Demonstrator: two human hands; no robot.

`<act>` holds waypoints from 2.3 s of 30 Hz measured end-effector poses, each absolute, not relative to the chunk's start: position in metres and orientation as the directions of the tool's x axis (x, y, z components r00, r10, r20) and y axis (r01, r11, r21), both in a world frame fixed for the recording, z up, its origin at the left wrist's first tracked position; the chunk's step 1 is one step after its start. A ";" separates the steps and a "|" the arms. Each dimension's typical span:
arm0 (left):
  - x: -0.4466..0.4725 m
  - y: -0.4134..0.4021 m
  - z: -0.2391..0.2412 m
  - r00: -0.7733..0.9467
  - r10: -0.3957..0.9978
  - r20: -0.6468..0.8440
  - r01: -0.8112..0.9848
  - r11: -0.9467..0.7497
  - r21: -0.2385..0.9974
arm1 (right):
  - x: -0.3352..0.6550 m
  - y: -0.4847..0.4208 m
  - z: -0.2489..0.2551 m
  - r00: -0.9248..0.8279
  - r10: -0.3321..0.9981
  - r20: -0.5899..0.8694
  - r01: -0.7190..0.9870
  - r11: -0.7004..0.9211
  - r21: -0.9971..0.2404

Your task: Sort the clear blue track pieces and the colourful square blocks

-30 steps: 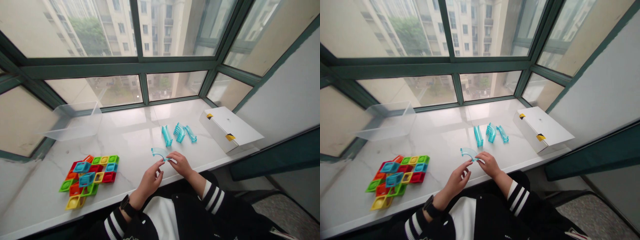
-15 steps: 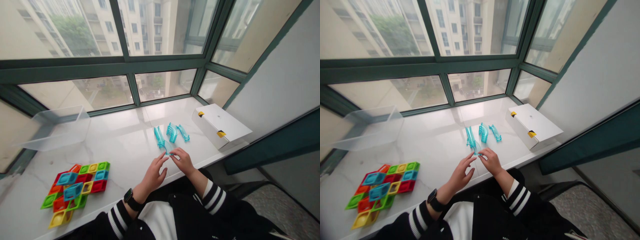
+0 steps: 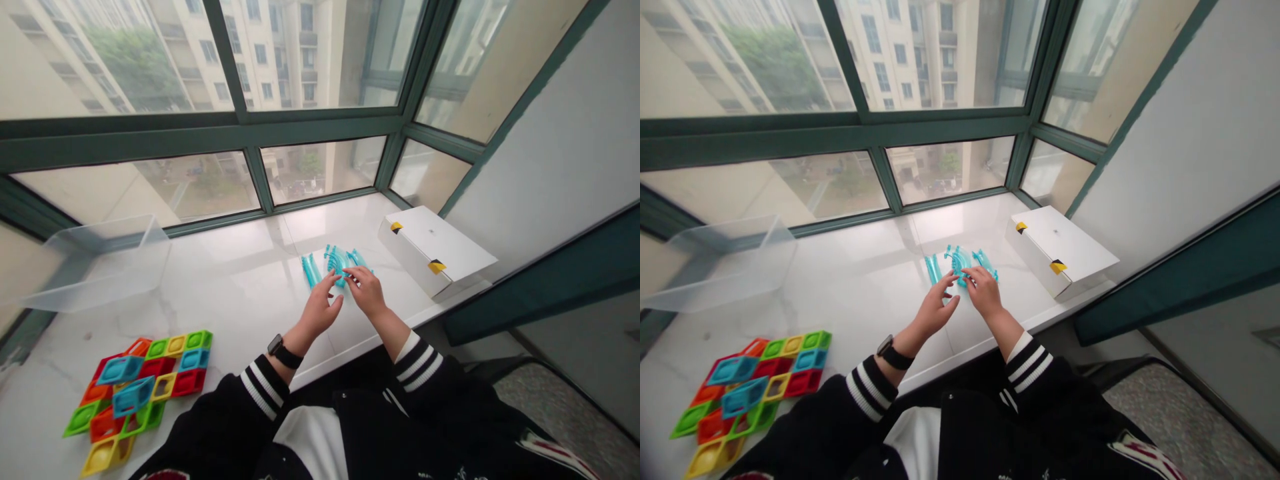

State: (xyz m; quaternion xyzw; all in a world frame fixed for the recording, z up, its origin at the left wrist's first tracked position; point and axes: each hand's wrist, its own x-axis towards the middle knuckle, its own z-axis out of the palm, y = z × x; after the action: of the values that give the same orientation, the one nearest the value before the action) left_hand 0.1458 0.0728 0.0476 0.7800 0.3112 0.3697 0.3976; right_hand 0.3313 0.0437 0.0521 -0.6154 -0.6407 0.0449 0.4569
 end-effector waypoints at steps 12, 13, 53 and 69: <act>0.179 0.100 0.028 0.533 0.779 0.331 0.237 -0.513 0.825 | 0.348 0.066 0.039 0.215 0.826 0.521 0.780 0.175 -0.600; 0.179 0.100 0.027 0.534 0.779 0.330 0.234 -0.511 0.827 | 0.348 0.067 0.038 0.217 0.828 0.517 0.780 0.172 -0.602; 0.023 0.039 0.044 0.513 0.854 0.090 0.252 -0.249 0.935 | 0.393 0.049 -0.008 0.306 0.787 0.536 0.856 0.019 -0.516; -0.055 -0.029 -0.034 0.214 0.975 0.052 0.378 -0.132 0.916 | 0.406 0.060 -0.063 0.596 0.761 0.257 0.737 -0.391 -0.551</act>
State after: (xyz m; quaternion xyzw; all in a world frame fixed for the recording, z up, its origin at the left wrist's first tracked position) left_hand -0.0553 -0.0292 -0.0343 0.6603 0.5125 0.3609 0.4138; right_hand 0.4058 0.0601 -0.0634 -0.8338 -0.4491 0.0184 0.3207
